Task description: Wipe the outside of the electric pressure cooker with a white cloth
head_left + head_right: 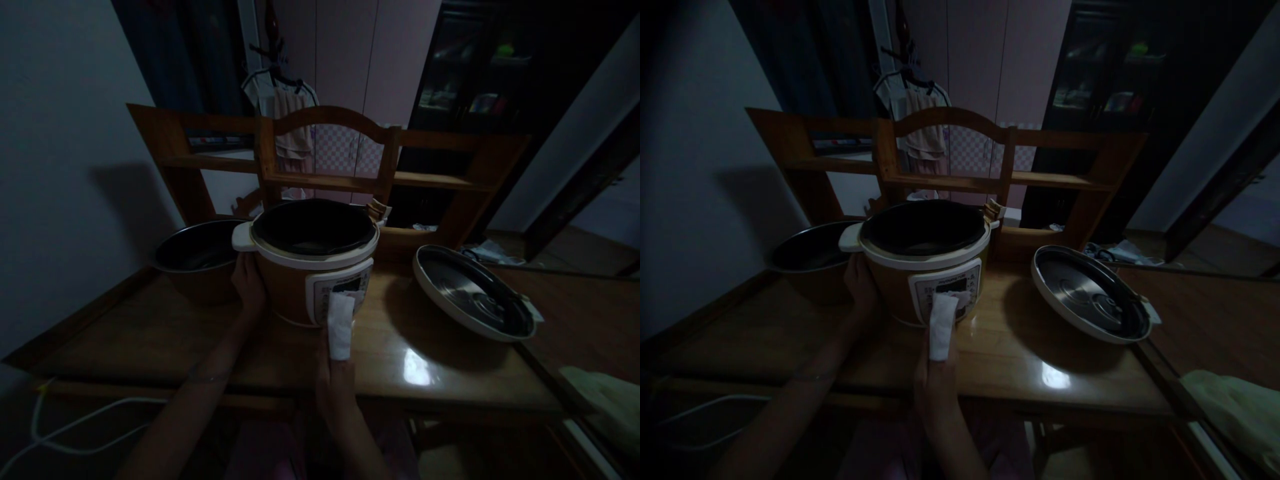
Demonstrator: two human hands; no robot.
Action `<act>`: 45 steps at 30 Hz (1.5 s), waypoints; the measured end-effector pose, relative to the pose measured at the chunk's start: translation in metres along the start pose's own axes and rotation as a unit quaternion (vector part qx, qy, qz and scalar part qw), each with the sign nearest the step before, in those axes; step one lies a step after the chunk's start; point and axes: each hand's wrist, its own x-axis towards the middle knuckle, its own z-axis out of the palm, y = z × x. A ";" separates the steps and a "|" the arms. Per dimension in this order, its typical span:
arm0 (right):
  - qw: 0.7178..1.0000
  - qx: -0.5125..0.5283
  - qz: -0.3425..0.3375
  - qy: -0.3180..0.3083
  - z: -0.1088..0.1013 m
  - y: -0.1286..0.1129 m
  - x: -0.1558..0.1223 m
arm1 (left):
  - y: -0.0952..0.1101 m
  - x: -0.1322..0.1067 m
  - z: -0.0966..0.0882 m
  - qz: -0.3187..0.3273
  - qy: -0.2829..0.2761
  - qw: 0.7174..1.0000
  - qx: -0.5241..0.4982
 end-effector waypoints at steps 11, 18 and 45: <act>0.998 -0.002 0.055 0.020 -0.020 0.001 -0.033 | 0.001 0.000 0.000 -0.011 -0.004 1.000 -0.004; 0.972 0.072 0.130 0.180 -0.055 -0.027 0.008 | -0.001 0.000 0.000 -0.014 -0.018 1.000 -0.001; 0.985 0.000 0.064 0.161 -0.046 -0.007 0.002 | -0.002 -0.001 0.000 -0.036 -0.010 0.999 -0.013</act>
